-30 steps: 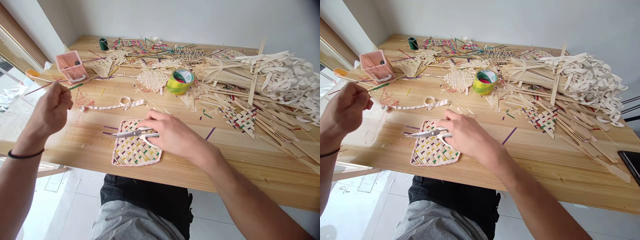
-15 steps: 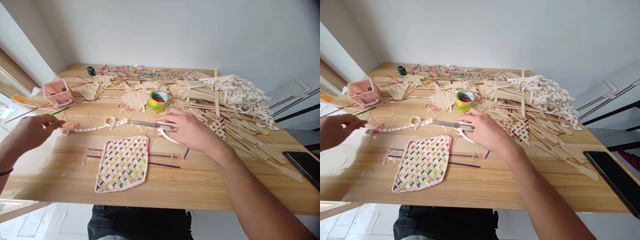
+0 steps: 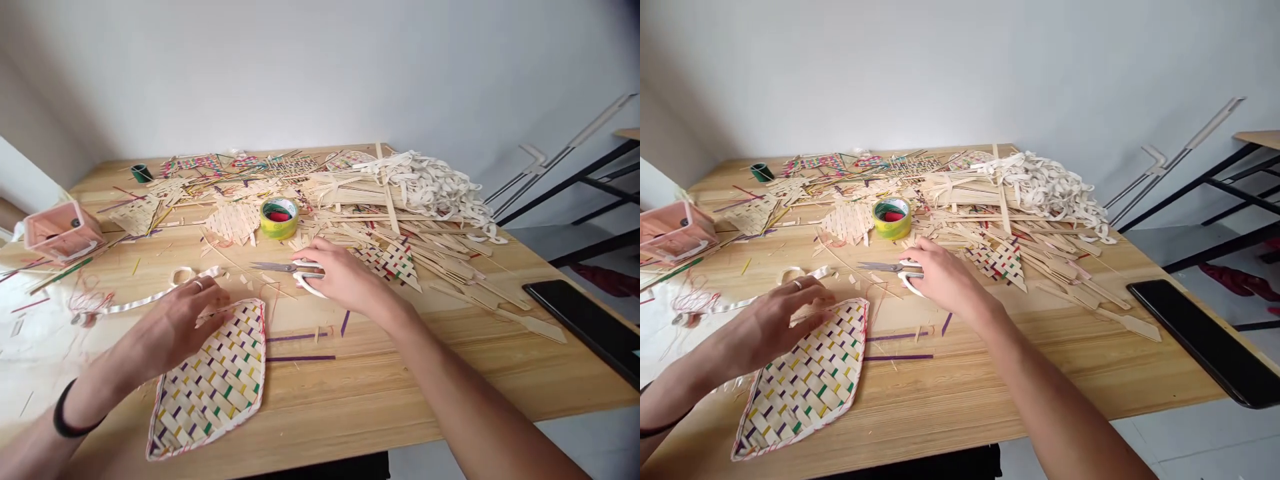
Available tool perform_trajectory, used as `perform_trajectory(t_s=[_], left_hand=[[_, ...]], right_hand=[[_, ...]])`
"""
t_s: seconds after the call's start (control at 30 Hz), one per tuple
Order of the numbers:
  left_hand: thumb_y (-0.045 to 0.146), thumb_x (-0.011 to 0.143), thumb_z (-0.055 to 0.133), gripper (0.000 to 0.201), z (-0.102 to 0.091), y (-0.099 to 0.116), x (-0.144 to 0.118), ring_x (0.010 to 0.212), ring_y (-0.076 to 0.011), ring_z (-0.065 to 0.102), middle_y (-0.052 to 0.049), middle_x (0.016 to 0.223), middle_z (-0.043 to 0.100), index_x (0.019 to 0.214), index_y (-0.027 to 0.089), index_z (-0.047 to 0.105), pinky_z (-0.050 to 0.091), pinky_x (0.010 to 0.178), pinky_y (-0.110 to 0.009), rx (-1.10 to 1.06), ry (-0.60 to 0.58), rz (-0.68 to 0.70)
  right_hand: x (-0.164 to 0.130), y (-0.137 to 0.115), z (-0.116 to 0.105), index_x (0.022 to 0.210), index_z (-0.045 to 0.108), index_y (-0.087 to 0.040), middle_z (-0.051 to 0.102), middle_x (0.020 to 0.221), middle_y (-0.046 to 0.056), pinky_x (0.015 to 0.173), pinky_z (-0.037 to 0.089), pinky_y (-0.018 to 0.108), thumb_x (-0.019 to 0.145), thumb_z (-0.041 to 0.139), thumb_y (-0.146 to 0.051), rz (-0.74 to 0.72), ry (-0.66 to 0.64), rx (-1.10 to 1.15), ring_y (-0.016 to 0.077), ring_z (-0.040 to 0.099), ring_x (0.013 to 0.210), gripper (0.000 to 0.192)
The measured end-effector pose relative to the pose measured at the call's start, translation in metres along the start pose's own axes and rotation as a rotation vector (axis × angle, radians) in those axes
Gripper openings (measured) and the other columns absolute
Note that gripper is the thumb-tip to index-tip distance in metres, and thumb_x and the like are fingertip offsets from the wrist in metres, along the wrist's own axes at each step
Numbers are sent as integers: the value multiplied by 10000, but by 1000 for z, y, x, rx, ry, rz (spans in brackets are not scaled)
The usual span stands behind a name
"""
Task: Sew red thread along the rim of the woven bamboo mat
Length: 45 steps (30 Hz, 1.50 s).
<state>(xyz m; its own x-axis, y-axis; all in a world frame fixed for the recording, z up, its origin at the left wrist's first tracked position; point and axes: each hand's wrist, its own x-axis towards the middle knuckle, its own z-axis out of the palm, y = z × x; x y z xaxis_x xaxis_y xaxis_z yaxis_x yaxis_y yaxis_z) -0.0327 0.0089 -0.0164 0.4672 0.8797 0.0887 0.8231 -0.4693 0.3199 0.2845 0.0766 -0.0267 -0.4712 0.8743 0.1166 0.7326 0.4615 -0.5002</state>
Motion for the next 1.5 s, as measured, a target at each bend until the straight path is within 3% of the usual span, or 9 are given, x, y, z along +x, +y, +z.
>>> perform_trajectory(t_s=[0.13, 0.33, 0.57, 0.73, 0.97, 1.27, 1.33, 1.5], left_hand=[[384, 1088, 481, 318, 12, -3, 5, 778, -200, 663, -73, 946, 686, 940, 192, 687, 532, 691, -325, -12, 33, 82], [356, 1102, 440, 342, 19, -12, -1, 829, -227, 540, -62, 913, 616, 842, 212, 610, 494, 766, -351, -107, 30, 38], [414, 1102, 482, 251, 28, -18, -9, 955, -252, 545, -34, 1009, 633, 981, 253, 632, 462, 850, -390, -166, 0, -18], [421, 1081, 532, 176, 27, -12, -10, 984, -258, 567, -35, 1070, 646, 1055, 279, 633, 477, 862, -406, -177, 55, 9], [359, 1105, 447, 261, 26, 4, -12, 1014, -283, 509, -84, 1069, 619, 941, 229, 603, 446, 896, -440, -187, 24, -78], [342, 1120, 386, 277, 18, 11, -16, 1021, -255, 522, -70, 1060, 607, 940, 230, 564, 446, 933, -414, -250, -7, -85], [382, 1120, 388, 277, 14, 9, -18, 956, -234, 563, -54, 1015, 627, 952, 237, 554, 484, 888, -382, -280, -28, -128], [492, 1087, 454, 318, -1, 6, -15, 572, -167, 553, 26, 687, 600, 892, 257, 544, 482, 541, -283, -305, -106, -181]], right_hand=[[-4, 9, -8, 1302, 735, -203, 700, 1245, 83, 966, 530, 372, 894, 713, -26, 47, -24, -17, 249, 709, 1081, 445], [-4, 4, -9, 1275, 732, -195, 706, 1231, 91, 957, 536, 363, 899, 741, -72, 164, -3, -32, 255, 717, 1078, 395], [-4, 2, -3, 1277, 724, -206, 704, 1253, 80, 963, 521, 355, 890, 733, -54, 161, -21, -7, 250, 708, 1117, 416], [-6, 7, -8, 1198, 750, -258, 720, 1208, 24, 898, 490, 299, 824, 791, -36, 90, -121, 70, 211, 701, 1059, 437], [-4, 12, -1, 1090, 739, -226, 722, 1090, 30, 825, 484, 296, 845, 783, -84, 111, 55, 11, 195, 679, 916, 287], [-3, 9, -1, 1163, 737, -191, 706, 1119, 69, 813, 517, 312, 853, 778, -93, 111, 118, 28, 207, 686, 913, 327], [-3, 7, -1, 1156, 742, -192, 700, 1107, 64, 799, 519, 311, 855, 788, -102, 97, 147, 52, 198, 685, 885, 317], [-6, -2, -3, 1134, 741, -199, 685, 1112, 57, 787, 527, 292, 845, 813, -86, 12, 214, 136, 174, 675, 867, 318]])
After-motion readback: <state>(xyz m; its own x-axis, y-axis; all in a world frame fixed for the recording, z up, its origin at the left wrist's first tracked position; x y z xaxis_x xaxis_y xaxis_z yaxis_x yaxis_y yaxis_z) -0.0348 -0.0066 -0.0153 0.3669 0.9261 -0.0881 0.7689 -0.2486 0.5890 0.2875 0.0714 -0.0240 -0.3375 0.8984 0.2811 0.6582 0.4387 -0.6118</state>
